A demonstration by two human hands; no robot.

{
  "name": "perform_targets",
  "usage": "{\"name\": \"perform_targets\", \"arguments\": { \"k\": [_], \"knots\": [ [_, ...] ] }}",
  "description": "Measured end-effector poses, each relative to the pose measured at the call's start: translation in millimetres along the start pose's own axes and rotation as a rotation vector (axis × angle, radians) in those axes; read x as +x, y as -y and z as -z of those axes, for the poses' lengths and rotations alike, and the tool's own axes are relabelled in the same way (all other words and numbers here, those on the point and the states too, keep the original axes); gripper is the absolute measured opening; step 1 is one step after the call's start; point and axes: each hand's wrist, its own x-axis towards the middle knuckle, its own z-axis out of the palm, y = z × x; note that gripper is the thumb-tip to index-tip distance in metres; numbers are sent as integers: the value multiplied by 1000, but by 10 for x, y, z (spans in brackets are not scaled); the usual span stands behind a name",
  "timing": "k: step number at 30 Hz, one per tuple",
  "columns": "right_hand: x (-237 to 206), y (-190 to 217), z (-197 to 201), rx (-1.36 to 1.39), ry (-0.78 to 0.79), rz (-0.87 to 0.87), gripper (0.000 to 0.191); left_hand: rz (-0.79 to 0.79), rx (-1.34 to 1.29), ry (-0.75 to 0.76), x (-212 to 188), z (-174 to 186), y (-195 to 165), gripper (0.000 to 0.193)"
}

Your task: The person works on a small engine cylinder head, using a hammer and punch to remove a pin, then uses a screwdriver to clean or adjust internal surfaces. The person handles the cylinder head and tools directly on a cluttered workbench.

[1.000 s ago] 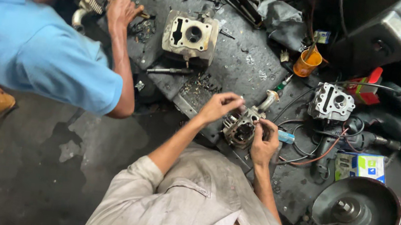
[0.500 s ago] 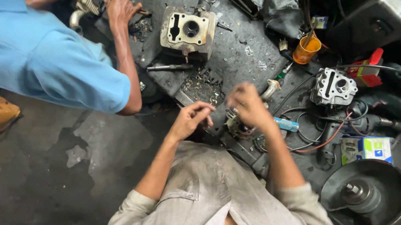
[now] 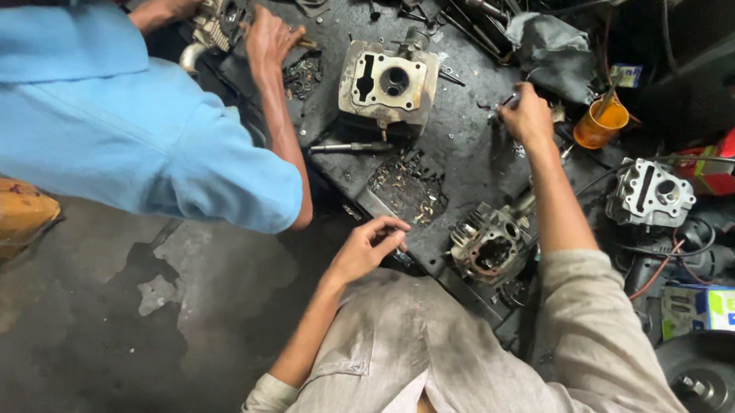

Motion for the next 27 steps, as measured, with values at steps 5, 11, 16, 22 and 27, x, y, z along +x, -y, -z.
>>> {"name": "perform_targets", "arguments": {
  "k": [5,11,16,22,27],
  "knots": [
    [-519,-245,229,330,-277,99,34,7,71,77,264,-96,20,20],
    [-1829,-690,328,717,-391,30,25,-193,256,207,1131,-679,-78,22],
    [-2905,-925,235,860,-379,-162,29,-171,471,259,1810,-1659,-74,53],
    [-3661,-923,85,906,-448,-398,26,77,785,290,1994,-2387,26,89],
    [-3852,-879,59,925,-465,-352,23,-44,802,236,1813,-2397,36,72]
  ]
}}
